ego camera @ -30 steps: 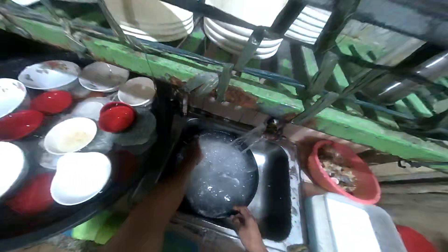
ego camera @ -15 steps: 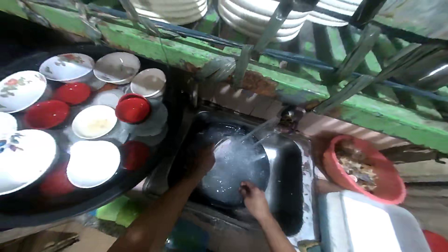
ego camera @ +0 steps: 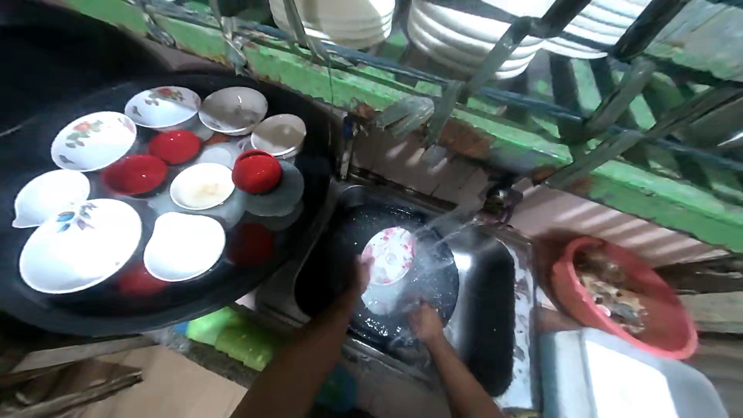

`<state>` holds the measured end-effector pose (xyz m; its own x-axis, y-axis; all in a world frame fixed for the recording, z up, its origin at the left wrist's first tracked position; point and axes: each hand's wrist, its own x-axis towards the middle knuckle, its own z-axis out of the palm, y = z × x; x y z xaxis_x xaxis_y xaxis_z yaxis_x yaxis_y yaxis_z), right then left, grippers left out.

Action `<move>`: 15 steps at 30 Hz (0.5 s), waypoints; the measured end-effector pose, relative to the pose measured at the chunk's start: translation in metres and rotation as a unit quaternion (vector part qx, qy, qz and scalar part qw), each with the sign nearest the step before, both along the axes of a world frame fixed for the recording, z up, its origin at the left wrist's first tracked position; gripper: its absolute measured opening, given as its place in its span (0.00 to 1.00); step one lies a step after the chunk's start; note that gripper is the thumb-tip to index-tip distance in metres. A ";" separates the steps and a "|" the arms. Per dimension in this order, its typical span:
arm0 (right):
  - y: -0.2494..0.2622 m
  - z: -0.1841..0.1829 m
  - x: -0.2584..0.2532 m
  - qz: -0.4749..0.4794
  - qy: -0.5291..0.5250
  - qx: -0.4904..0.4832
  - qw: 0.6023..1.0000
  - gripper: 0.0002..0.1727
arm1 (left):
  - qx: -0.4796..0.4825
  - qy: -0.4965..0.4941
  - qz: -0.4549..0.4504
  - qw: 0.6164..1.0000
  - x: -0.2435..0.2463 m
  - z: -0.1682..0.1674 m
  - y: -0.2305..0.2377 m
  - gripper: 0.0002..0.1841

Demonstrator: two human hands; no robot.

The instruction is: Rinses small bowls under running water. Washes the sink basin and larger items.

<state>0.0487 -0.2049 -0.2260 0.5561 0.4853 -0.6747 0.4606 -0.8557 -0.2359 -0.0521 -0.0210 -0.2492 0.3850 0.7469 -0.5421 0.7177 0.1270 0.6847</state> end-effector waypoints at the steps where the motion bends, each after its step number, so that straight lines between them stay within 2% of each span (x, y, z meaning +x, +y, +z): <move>1: 0.001 0.000 -0.003 0.026 0.005 -0.010 1.000 0.30 | 0.014 -0.022 -0.009 1.000 0.004 0.016 -0.002 0.25; 3: 0.003 -0.004 -0.007 0.068 0.014 -0.008 0.998 0.27 | 0.085 -0.062 -0.050 0.993 0.006 0.047 -0.005 0.20; 5: 0.011 -0.008 -0.011 0.078 0.037 0.030 0.996 0.24 | 0.194 -0.076 -0.102 0.973 -0.005 0.092 -0.006 0.20; 7: 0.026 -0.003 -0.017 0.088 0.033 0.069 0.993 0.23 | 0.362 -0.079 -0.101 0.923 -0.023 0.135 -0.003 0.18; 9: 0.049 0.002 -0.021 0.106 0.001 0.102 0.989 0.26 | 0.452 -0.125 -0.035 0.883 -0.051 0.174 0.007 0.16; 11: 0.075 -0.003 -0.020 0.135 -0.022 0.155 0.978 0.35 | 0.479 -0.139 0.045 0.865 -0.086 0.215 0.017 0.17; 13: 0.100 -0.020 -0.015 0.169 -0.006 0.183 0.968 0.47 | 0.461 -0.159 0.152 0.860 -0.121 0.247 0.031 0.20; 15: 0.118 -0.034 -0.016 0.184 0.034 0.139 0.972 0.53 | 0.433 -0.207 0.242 0.844 -0.155 0.259 0.056 0.20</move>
<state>0.0324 -0.0868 -0.2598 0.2684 0.8115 -0.5190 0.6987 -0.5349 -0.4751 -0.2066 0.0350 0.0098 -0.0552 0.9180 0.3927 0.4016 -0.3397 0.8505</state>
